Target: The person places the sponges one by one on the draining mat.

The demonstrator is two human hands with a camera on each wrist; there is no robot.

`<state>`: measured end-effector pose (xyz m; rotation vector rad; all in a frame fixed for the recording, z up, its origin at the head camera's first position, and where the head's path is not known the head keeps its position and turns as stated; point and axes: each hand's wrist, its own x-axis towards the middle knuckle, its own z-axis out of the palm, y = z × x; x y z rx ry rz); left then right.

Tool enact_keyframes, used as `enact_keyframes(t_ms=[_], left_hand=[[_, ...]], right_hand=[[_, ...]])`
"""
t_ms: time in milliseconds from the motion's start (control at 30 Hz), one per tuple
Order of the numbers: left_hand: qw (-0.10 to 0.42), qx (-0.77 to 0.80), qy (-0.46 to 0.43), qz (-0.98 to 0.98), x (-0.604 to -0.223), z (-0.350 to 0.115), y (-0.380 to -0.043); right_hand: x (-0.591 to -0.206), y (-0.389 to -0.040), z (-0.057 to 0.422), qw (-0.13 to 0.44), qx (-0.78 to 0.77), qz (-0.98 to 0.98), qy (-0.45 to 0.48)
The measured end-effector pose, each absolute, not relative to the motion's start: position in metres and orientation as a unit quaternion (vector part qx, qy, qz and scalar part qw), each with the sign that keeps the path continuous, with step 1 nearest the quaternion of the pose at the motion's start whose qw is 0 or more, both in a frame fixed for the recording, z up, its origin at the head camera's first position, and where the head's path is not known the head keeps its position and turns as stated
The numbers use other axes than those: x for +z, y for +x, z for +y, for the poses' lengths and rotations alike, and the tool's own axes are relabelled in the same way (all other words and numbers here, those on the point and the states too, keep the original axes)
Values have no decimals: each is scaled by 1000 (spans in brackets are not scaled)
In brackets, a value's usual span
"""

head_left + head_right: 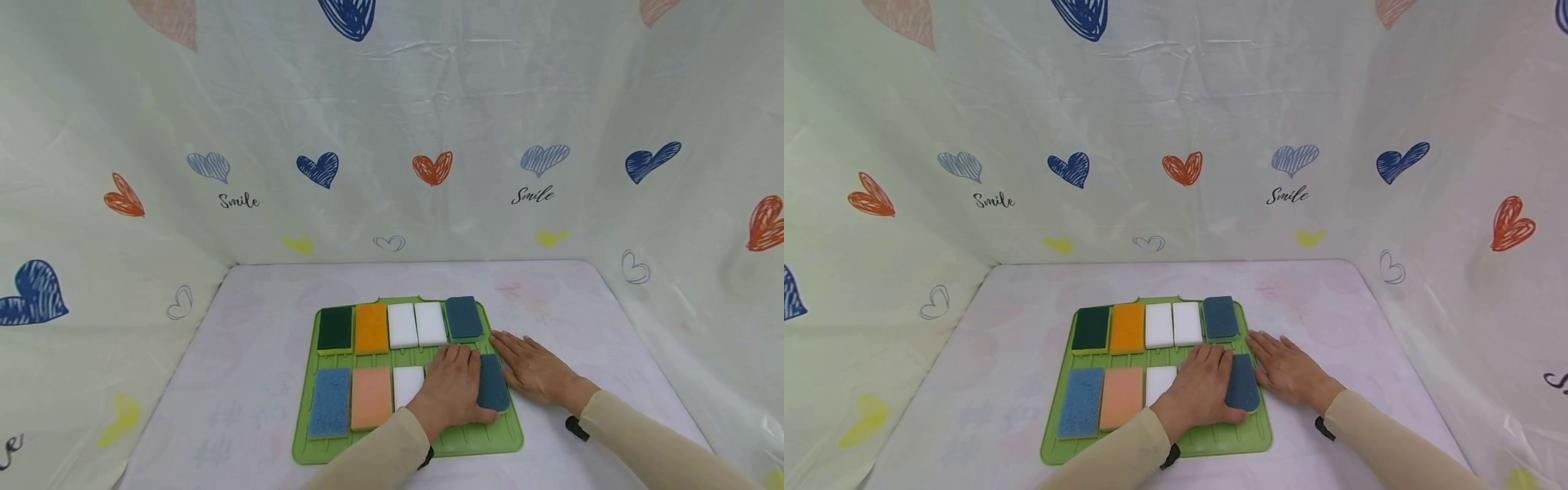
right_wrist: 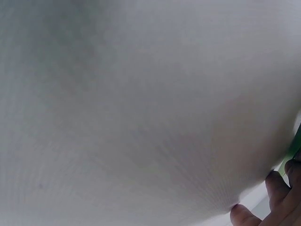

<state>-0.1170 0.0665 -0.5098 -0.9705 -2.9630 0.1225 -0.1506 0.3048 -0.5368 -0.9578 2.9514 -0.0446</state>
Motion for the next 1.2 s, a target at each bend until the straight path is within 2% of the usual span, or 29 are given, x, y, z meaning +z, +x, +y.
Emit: enact_keyframes(t_ms=[233,567,700,833,1067,1200], left_hand=[[5,44,-314,-949,-511,67,-117],[-30,32,-308,-950,-504,66,-116],[-24,0,-294,-955,-495,51,-117],[33,-29,-250,-967,-481,7,-121],[117,-128,-149,-973,-478,-110,-119],[116,-115,-97,-982,-486,-174,-109]], right_hand=[[-537,-149,305,7,-16,951,-309],[-533,-146,307,36,-72,957,-279],[-531,-145,310,14,-97,960,-262],[-527,-145,309,-43,-101,965,-240],[-520,-142,305,-106,-100,976,-162],[-520,-138,306,-133,-87,977,-142]])
